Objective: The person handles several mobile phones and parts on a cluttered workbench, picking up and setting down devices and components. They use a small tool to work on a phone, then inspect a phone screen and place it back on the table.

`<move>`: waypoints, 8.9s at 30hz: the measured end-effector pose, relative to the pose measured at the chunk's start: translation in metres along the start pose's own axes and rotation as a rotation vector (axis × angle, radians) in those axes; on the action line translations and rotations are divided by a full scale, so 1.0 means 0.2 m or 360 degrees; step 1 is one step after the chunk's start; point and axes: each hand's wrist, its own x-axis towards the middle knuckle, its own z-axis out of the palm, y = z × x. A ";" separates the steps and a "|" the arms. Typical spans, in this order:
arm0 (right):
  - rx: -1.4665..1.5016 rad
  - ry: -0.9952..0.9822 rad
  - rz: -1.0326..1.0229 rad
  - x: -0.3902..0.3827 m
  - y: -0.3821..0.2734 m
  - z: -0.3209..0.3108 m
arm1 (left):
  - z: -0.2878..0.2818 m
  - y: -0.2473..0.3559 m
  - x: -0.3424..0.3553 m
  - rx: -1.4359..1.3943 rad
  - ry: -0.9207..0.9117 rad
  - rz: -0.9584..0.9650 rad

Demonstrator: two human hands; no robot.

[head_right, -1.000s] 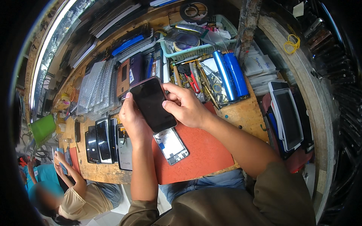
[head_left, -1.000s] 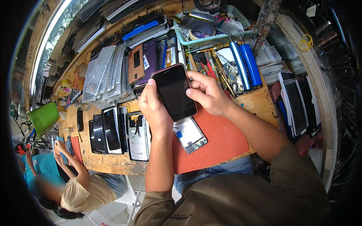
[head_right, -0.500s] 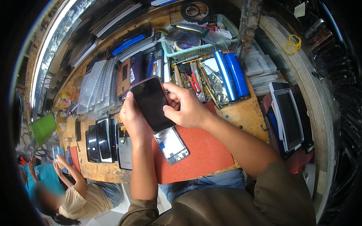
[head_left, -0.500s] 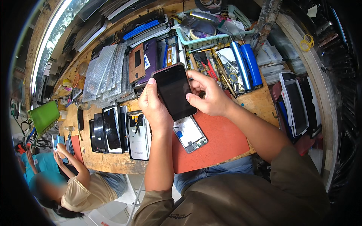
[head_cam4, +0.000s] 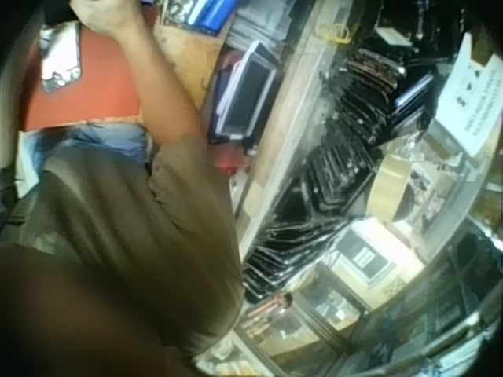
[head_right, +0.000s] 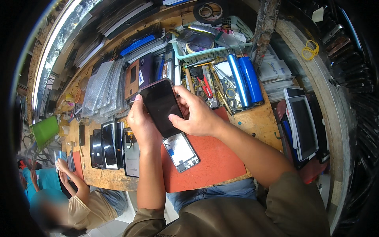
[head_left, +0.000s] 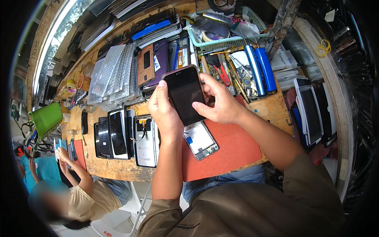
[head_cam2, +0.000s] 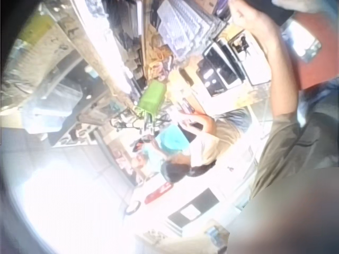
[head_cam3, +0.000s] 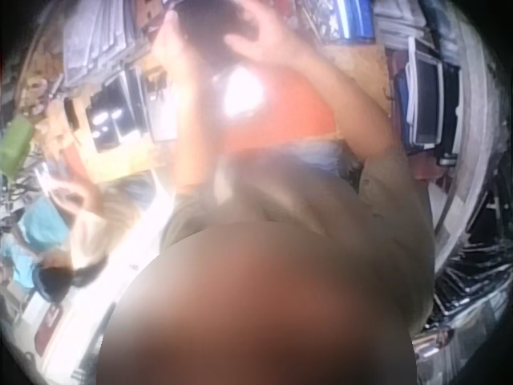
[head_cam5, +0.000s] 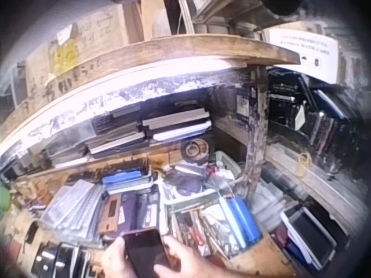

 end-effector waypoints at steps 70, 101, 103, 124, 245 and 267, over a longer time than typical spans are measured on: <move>-0.0039 0.0077 0.0005 0.01 0.01 -0.03 | 0.00 0.00 0.01 -0.0036 0.0003 -0.0006; -0.0034 -0.0343 0.0136 -0.01 0.00 0.00 | -0.06 -0.02 0.07 -0.0186 0.0137 -0.0074; 0.0023 -0.0256 0.0114 -0.01 0.01 0.01 | -0.05 -0.03 0.07 -0.0180 0.0150 -0.0085; 0.0140 -0.0045 0.0074 0.02 0.01 -0.06 | -0.01 -0.06 0.03 -0.0060 -0.0078 -0.0057; -0.0758 0.0786 -0.0154 0.47 -0.42 -0.73 | 0.36 -0.22 0.37 0.2239 -0.1432 0.0876; -0.0398 0.0660 -0.0038 0.45 -0.43 -0.60 | 0.16 -0.08 0.02 0.1803 -0.0595 0.1658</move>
